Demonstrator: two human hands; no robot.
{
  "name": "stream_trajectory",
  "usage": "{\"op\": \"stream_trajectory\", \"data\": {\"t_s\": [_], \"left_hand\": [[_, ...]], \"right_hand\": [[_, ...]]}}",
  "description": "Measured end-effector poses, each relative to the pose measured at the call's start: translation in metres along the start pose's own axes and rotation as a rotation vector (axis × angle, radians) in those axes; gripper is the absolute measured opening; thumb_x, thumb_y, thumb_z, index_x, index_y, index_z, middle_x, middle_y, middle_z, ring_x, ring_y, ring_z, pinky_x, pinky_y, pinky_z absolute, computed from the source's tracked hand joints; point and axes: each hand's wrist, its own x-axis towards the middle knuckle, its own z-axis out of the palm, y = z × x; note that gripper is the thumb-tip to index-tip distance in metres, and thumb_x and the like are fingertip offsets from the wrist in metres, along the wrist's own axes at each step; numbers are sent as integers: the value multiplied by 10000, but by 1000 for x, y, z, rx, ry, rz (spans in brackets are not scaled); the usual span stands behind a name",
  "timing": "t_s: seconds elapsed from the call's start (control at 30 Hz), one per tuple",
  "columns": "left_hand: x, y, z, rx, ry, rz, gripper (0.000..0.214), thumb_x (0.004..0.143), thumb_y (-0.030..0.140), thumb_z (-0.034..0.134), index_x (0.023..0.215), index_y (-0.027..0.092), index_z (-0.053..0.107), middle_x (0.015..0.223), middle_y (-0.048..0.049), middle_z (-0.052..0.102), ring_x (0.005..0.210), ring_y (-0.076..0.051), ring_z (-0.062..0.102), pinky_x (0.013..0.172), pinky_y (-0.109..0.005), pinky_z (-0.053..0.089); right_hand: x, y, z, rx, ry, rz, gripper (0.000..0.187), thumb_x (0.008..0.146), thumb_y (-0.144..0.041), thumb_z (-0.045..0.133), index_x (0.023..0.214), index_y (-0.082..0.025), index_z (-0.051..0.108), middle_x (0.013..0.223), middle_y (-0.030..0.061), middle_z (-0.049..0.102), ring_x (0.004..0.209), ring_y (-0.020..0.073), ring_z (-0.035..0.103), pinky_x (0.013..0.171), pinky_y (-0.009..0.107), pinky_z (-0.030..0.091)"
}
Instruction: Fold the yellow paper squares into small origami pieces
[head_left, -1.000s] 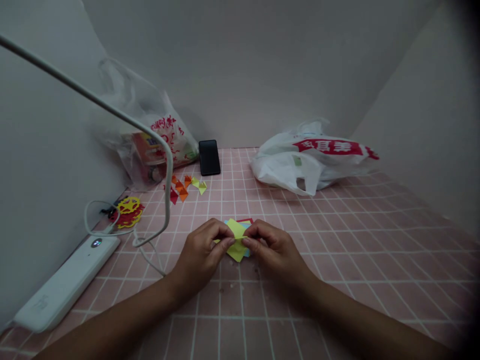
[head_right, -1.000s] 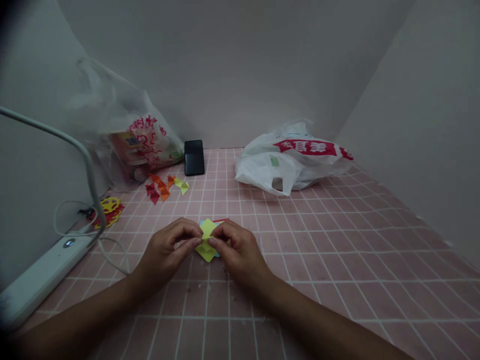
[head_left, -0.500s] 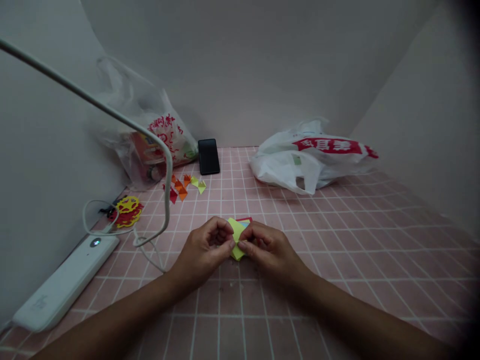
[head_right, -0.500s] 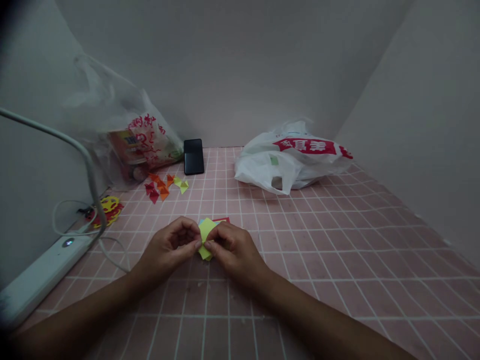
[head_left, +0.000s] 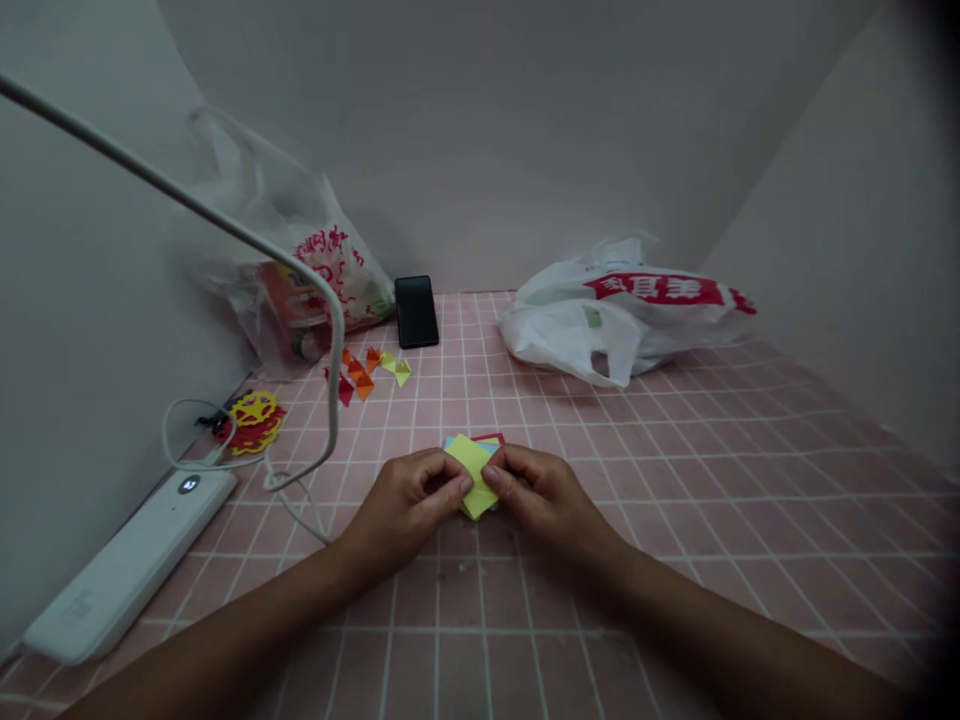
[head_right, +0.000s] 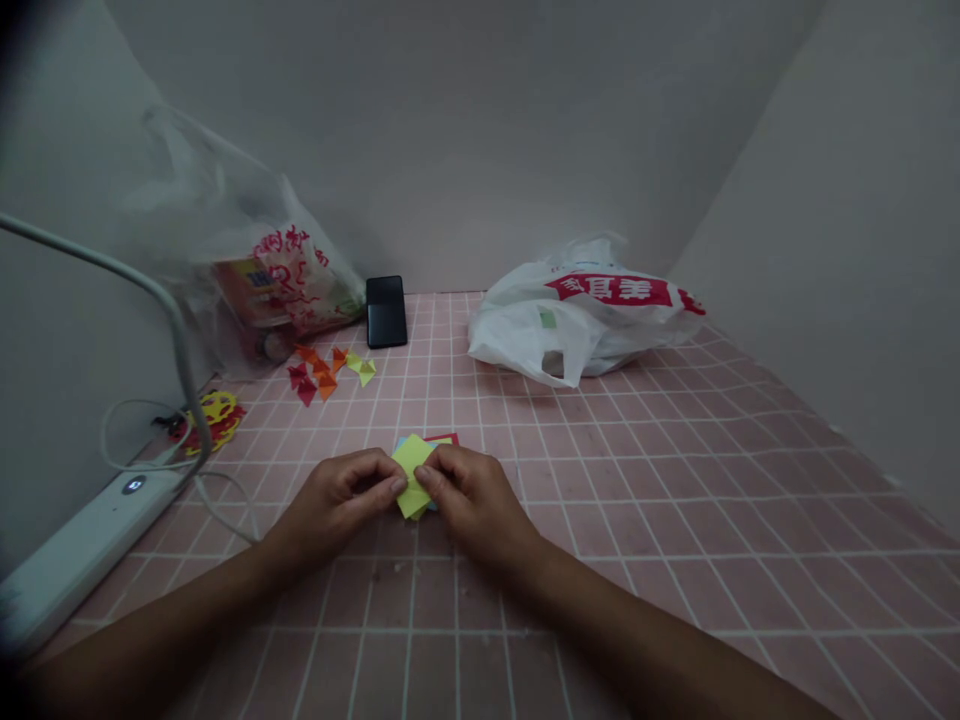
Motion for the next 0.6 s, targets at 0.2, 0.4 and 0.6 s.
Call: {"op": "stream_trajectory", "data": {"t_s": [0.2, 0.4, 0.6], "left_hand": [[0, 2, 0, -5, -10, 11, 159, 868, 202, 576, 736, 167, 658, 709, -1, 641, 672, -137, 581, 643, -243, 434], [-2, 4, 0, -39, 8, -47, 194, 884, 237, 553, 716, 171, 623, 683, 5, 623, 648, -139, 564, 617, -239, 426], [-1, 2, 1, 31, -3, -13, 223, 900, 237, 533, 697, 169, 597, 646, 20, 563, 615, -127, 519, 601, -238, 390]], "right_hand": [[-2, 1, 3, 10, -16, -16, 269, 908, -306, 495, 665, -189, 502, 656, -8, 484, 619, 138, 431, 562, 262, 335], [-1, -1, 2, 173, -29, 22, 319, 931, -379, 467, 674, -192, 495, 645, -23, 457, 592, 126, 421, 541, 251, 330], [-2, -3, 1, 64, 8, 15, 237, 868, -302, 530, 660, -189, 521, 635, -13, 505, 598, 133, 447, 550, 256, 347]]}}
